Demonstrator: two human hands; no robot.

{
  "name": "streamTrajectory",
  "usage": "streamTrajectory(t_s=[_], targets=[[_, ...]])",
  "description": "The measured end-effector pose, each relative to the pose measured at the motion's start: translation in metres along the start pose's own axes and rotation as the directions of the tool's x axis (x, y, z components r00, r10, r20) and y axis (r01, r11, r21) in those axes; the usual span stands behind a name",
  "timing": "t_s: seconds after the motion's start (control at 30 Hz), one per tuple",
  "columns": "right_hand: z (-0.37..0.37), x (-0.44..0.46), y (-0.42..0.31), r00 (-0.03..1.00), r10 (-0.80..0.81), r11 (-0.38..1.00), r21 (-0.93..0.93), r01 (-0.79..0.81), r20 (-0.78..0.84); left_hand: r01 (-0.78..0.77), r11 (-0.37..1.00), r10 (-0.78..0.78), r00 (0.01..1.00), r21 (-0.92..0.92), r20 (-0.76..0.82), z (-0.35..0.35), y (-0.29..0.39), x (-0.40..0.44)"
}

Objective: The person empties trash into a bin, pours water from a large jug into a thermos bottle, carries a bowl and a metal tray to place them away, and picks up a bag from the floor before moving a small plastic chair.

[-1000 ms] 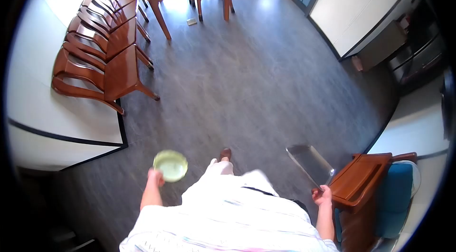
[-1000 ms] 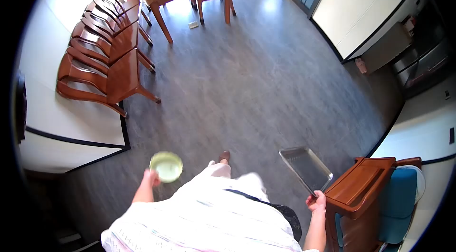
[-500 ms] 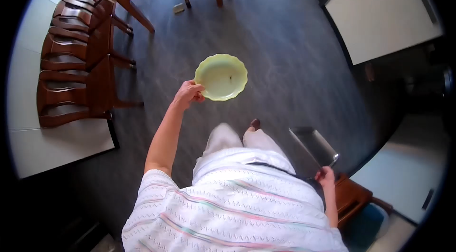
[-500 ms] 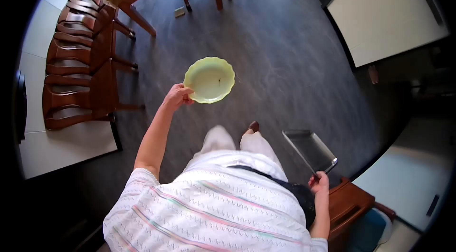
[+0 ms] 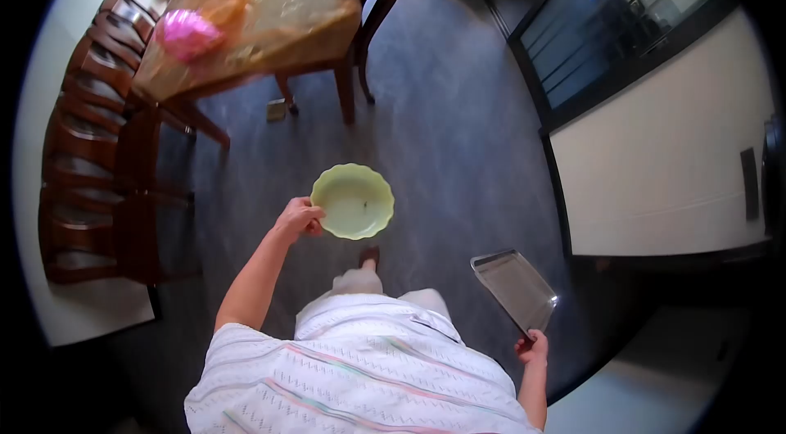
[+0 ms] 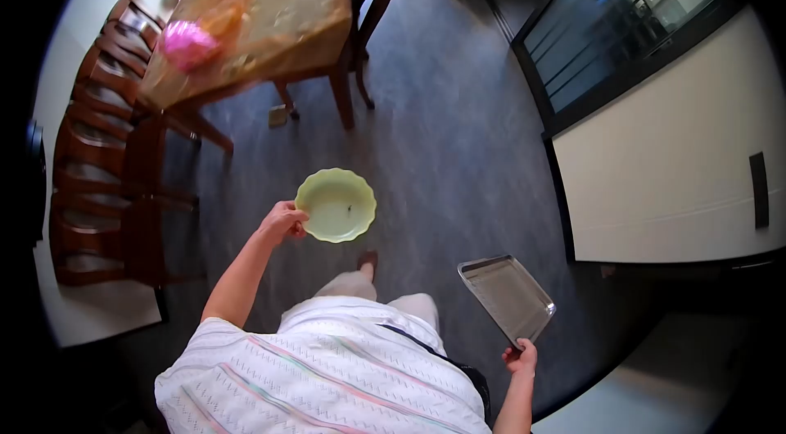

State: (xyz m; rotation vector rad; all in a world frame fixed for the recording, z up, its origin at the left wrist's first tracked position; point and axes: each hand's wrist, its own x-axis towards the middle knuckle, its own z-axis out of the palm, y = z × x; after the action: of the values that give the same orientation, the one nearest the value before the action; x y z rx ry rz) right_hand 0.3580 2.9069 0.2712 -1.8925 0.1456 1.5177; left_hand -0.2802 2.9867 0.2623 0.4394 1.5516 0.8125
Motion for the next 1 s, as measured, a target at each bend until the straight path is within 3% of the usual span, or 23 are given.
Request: streamTrajectory(t_s=[0.13,0.23,0.3,0.4,0.47,0.6,0.77,1.0], targets=[[0.077,0.03,-0.088,0.998,-0.03,0.999,0.046,0.028,0.047,-0.204,0.979,0.205,0.976,-0.025,0.073,0.029,0.157,0.084],[0.124,0.058,-0.152,1.0,-0.014,0.998,-0.055,0.014,0.001,-0.294,0.952,0.302,0.947,-0.081,0.113,0.053,0.244,0.126],[0.158,0.096,-0.205,1.0,0.011,0.997,-0.071,-0.012,-0.012,-0.354,0.926,0.367,0.926,-0.133,0.087,0.064,0.296,0.153],[0.239,0.128,-0.305,0.999,-0.009,0.969,-0.247,0.017,0.034,-0.467,0.839,0.493,0.869,-0.279,0.028,0.058,0.363,0.177],[0.302,0.159,-0.375,0.997,0.003,0.946,-0.323,0.023,0.081,-0.535,0.771,0.542,0.836,-0.346,-0.084,0.053,0.396,0.197],[0.454,0.192,-0.49,0.99,0.034,0.875,-0.482,0.036,0.137,-0.62,0.62,0.528,0.783,-0.481,-0.33,0.034,0.451,0.201],[0.638,0.224,-0.596,0.954,0.031,0.819,-0.555,0.146,0.297,-0.758,0.52,0.519,0.647,-0.394,-0.559,-0.024,0.522,0.263],[0.821,0.248,-0.7,0.912,0.104,0.842,-0.523,0.131,0.396,-0.78,0.554,0.556,0.607,-0.291,-0.567,-0.077,0.724,0.389]])
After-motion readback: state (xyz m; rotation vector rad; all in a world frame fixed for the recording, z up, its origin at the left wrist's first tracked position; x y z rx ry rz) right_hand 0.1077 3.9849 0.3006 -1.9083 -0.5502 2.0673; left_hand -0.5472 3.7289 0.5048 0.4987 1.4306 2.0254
